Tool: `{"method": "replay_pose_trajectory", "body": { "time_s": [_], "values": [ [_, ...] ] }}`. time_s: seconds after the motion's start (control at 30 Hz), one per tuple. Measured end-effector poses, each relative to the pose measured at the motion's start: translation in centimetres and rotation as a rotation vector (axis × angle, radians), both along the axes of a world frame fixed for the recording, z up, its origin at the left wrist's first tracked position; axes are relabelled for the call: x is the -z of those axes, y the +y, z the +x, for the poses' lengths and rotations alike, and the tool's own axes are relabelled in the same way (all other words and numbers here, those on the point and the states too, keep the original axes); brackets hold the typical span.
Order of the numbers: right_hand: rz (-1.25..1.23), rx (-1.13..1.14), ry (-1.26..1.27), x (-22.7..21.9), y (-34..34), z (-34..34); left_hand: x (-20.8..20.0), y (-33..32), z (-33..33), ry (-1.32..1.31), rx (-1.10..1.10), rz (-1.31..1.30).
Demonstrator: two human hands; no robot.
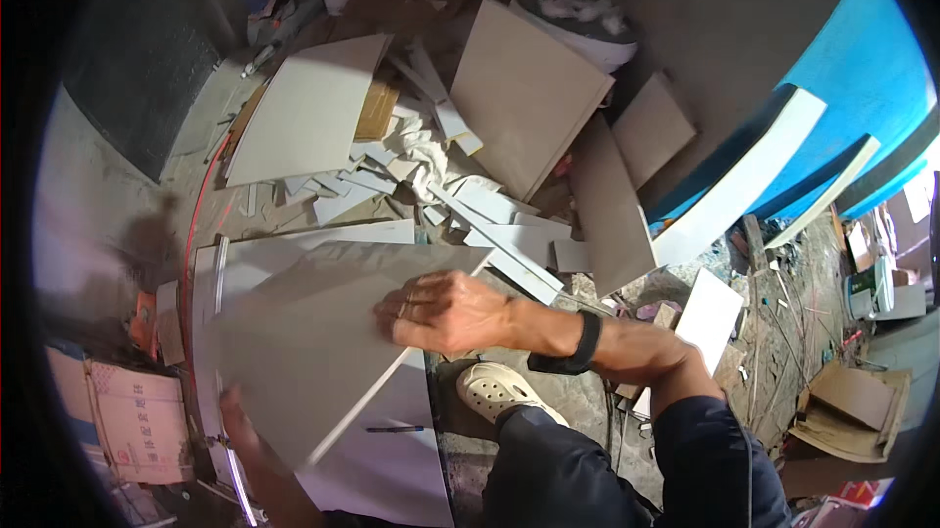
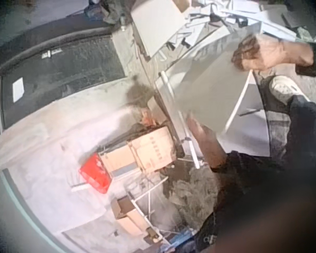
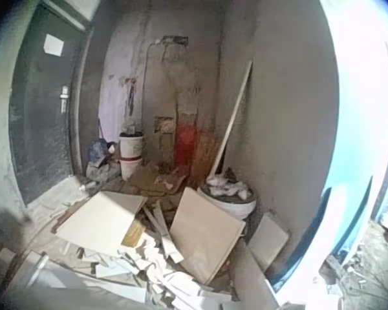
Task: Measure and cut ceramic tiles using a manual tile cutter.
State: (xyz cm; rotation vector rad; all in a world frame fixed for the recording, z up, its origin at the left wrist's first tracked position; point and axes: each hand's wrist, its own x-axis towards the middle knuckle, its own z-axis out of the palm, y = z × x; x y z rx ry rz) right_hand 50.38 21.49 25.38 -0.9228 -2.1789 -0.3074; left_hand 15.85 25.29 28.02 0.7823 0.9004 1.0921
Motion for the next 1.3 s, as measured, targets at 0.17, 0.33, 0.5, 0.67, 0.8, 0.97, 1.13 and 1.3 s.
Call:
{"method": "replay_pose_trajectory", "body": {
  "time_s": [0.17,0.33,0.5,0.67,0.8,0.97,1.13,1.3],
  "values": [
    [-0.235,0.219,-0.099,-12.5,-2.5,5.0,-6.2,3.9,7.7,-0.466,0.143,-0.1],
    [-0.345,0.628,0.109,-23.6,-1.8,11.5,-4.7,3.5,13.0,-0.31,0.496,0.135],
    [-0.355,0.829,0.11,-28.2,0.4,17.4,4.6,-1.2,4.4,0.358,0.664,0.15],
    [-0.407,1.05,0.073,-27.9,4.7,22.1,7.1,-0.1,-6.8,0.602,0.492,0.013],
    [-0.403,1.118,-0.002,-26.3,8.6,25.5,6.3,1.2,-13.0,0.621,0.2,-0.052],
    [-0.371,1.163,-0.091,-22.1,13.2,29.6,7.9,1.0,-18.5,0.863,0.092,-0.076],
    [-0.44,1.219,-0.035,-18.8,15.9,31.7,11.5,-0.9,-22.4,0.876,0.147,-0.109],
    [-0.527,1.205,-0.063,-16.7,17.2,33.1,14.2,-1.3,-25.6,0.768,0.122,-0.225]
  ]
}}
